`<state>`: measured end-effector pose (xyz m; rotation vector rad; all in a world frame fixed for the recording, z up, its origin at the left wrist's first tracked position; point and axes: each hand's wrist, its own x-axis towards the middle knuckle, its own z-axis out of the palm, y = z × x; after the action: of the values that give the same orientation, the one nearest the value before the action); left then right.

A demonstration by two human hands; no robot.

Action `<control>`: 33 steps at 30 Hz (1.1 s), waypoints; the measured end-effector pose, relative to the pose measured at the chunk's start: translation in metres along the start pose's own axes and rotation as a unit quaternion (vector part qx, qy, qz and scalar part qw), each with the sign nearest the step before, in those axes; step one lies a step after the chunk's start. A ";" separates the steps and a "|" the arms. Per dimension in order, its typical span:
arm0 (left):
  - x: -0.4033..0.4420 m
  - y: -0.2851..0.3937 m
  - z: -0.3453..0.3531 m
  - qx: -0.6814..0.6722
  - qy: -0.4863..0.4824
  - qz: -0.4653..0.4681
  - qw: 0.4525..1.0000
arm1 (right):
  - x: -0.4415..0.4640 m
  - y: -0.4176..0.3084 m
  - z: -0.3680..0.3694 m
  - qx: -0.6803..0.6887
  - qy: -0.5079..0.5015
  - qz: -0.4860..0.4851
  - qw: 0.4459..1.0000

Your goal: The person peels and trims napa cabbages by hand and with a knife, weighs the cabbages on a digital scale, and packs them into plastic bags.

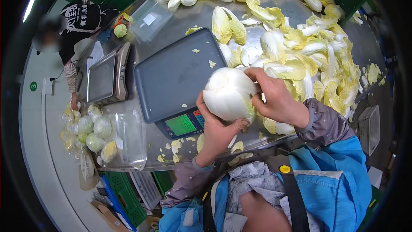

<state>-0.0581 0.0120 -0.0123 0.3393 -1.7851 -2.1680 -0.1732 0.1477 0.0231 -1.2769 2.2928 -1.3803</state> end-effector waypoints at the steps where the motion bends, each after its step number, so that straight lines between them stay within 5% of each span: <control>1: 0.002 0.002 -0.003 0.044 -0.014 -0.005 0.999 | 0.000 -0.001 0.000 0.035 -0.001 0.048 0.998; 5: 0.012 -0.009 -0.011 -0.010 -0.005 0.000 1.000 | -0.003 0.006 0.011 -0.005 0.059 -0.056 0.997; 11: -0.006 -0.019 -0.022 -0.238 -0.031 -0.212 0.947 | 0.019 0.014 -0.030 -0.187 0.027 -0.058 0.980; 13: -0.015 -0.021 -0.025 -0.342 -0.089 -0.335 0.873 | 0.028 0.032 -0.043 -0.249 0.056 -0.059 0.965; 15: -0.019 -0.025 -0.031 -0.360 -0.100 -0.324 0.869 | 0.036 0.081 -0.053 -0.353 0.141 -0.052 0.923; 17: -0.022 -0.026 -0.035 -0.397 -0.128 -0.295 0.860 | 0.035 0.099 -0.078 -0.410 0.125 0.092 0.899; 19: -0.014 -0.021 -0.039 -0.377 -0.111 -0.289 0.873 | 0.027 0.096 -0.074 -0.487 0.182 -0.054 0.852; 22: -0.005 -0.019 -0.039 -0.342 -0.059 -0.274 0.897 | 0.015 0.040 -0.048 -0.150 -0.018 0.021 0.988; 23: -0.004 -0.020 -0.037 -0.333 -0.022 -0.255 0.908 | 0.013 0.021 -0.041 0.010 -0.113 0.091 0.989; 25: -0.002 -0.006 -0.025 -0.348 -0.022 -0.237 0.907 | 0.004 -0.004 -0.029 0.091 -0.167 0.106 0.976; 30: 0.000 -0.016 -0.033 -0.301 -0.018 -0.214 0.929 | 0.001 -0.011 -0.010 0.034 -0.091 -0.009 0.995; 33: -0.003 -0.016 -0.035 -0.377 -0.042 -0.265 0.886 | 0.012 -0.003 -0.020 -0.103 -0.070 -0.051 0.991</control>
<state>-0.0438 -0.0156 -0.0347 0.5800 -0.7821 -3.0786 -0.1897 0.1511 0.0400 -1.5178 2.3514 -1.0647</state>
